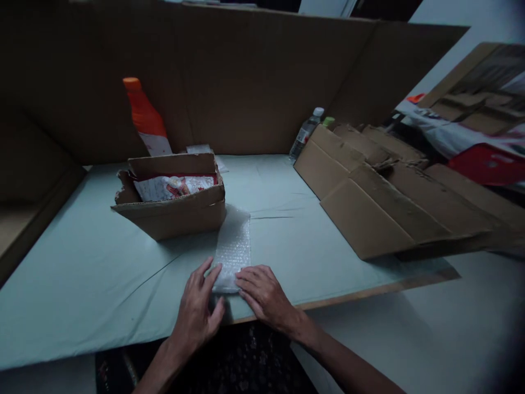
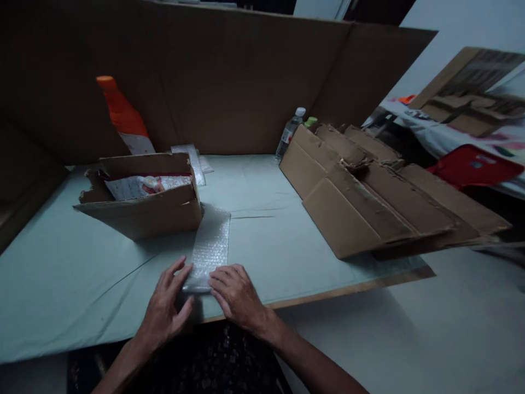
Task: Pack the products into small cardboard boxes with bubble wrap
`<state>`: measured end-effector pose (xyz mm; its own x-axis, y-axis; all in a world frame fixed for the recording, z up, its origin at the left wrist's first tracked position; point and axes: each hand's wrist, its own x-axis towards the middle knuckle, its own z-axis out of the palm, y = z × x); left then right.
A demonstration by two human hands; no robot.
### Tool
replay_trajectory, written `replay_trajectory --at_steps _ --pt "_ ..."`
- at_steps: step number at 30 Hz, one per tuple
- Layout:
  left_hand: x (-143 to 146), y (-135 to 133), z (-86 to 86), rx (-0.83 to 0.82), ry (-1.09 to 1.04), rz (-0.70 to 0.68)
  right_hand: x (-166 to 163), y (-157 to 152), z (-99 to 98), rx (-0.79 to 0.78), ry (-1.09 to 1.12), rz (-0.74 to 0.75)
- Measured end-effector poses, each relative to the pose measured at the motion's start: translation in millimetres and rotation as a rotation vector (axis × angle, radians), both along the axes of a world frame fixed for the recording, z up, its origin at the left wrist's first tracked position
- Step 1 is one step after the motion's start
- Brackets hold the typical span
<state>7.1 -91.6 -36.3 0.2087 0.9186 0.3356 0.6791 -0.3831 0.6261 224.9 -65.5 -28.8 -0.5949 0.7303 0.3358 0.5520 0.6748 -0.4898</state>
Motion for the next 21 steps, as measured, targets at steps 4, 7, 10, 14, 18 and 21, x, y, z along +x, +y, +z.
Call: replay_trajectory --at_steps 4,7,10,14,18,21 --pt "-3.5 -13.8 0.7 0.036 0.005 -0.173 1.5 -1.5 3.2 -0.160 0.142 0.004" --pt "-0.9 -11.8 -3.2 -0.058 -0.056 -0.124 5.6 -10.4 10.2 -0.227 0.177 -0.056" --pt "3.1 -2.2 -9.5 -0.123 -0.085 -0.036 9.5 -19.2 13.4 -0.044 0.156 -0.144" --pt "6.9 9.1 -13.4 -0.123 -0.105 0.034 5.4 -19.6 7.2 0.058 -0.010 -0.074" --pt "3.2 4.3 -4.8 0.023 -0.004 0.015 -4.5 -7.9 -0.5 0.040 -0.019 -0.099" --pt "-2.6 -6.6 3.7 0.089 0.050 -0.087 -4.5 -2.9 2.9 -0.076 0.071 -0.090"
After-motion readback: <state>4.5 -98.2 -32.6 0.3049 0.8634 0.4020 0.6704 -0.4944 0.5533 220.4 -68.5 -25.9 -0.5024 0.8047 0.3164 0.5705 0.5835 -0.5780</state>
